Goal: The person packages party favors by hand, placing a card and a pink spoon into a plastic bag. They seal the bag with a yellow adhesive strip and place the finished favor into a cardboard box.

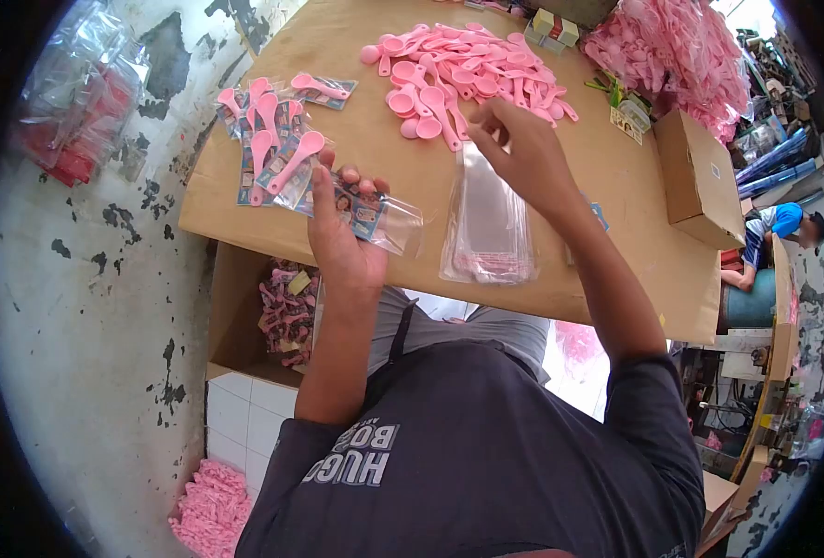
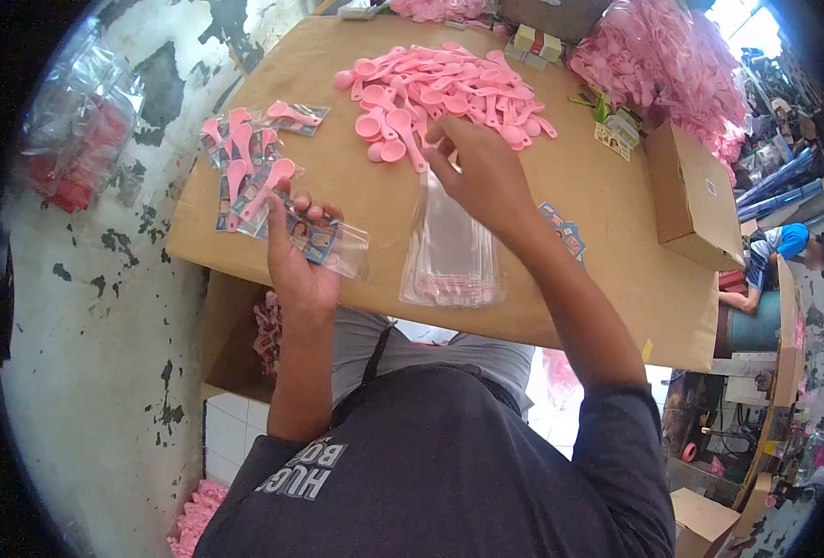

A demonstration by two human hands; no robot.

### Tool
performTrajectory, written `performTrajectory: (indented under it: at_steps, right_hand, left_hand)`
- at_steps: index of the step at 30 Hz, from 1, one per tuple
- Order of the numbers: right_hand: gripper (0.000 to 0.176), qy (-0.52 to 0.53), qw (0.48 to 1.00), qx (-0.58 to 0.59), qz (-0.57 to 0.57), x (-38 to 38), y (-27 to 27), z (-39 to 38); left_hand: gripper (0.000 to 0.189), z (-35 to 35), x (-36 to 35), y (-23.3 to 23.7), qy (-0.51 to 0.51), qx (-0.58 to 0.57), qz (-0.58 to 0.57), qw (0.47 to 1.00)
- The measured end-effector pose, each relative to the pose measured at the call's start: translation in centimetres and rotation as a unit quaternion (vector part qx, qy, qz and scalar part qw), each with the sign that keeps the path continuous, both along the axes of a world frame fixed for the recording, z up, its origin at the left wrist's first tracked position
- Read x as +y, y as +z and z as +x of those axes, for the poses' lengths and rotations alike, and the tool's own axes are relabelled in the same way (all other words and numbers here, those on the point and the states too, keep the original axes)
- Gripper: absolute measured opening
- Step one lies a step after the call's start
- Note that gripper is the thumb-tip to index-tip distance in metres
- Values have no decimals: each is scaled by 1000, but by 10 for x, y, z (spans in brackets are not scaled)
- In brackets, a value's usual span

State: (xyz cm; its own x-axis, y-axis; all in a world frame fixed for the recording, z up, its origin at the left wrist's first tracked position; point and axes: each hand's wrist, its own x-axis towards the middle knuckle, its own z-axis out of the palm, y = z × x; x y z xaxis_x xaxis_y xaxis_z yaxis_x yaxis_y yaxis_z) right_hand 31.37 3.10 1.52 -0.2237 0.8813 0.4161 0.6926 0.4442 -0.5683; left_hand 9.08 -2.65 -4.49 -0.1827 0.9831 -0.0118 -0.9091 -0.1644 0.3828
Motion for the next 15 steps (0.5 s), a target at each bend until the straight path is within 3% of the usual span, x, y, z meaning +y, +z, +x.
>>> performTrajectory:
  at_steps: [5, 8, 11, 13, 15]
  right_hand:
    - [25, -32, 991, -130, 19, 67, -48, -11]
    - [28, -31, 974, -206, 86, 96, -72, -14]
    - [28, -29, 988, -154, 1, 101, -66, -15]
    - [29, -15, 990, -42, -135, 85, -32, -12]
    - [29, -5, 997, 23, -77, 73, -25, -4]
  left_hand:
    - [38, 3, -13, 2, 3, 32, 8, 999]
    - [41, -2, -16, -1, 12, 53, 11, 998]
    - [42, -6, -14, 1, 25, 68, 12, 997]
    - [44, -9, -11, 1, 42, 93, 26, 994]
    - [44, -15, -3, -1, 51, 90, 32, 994]
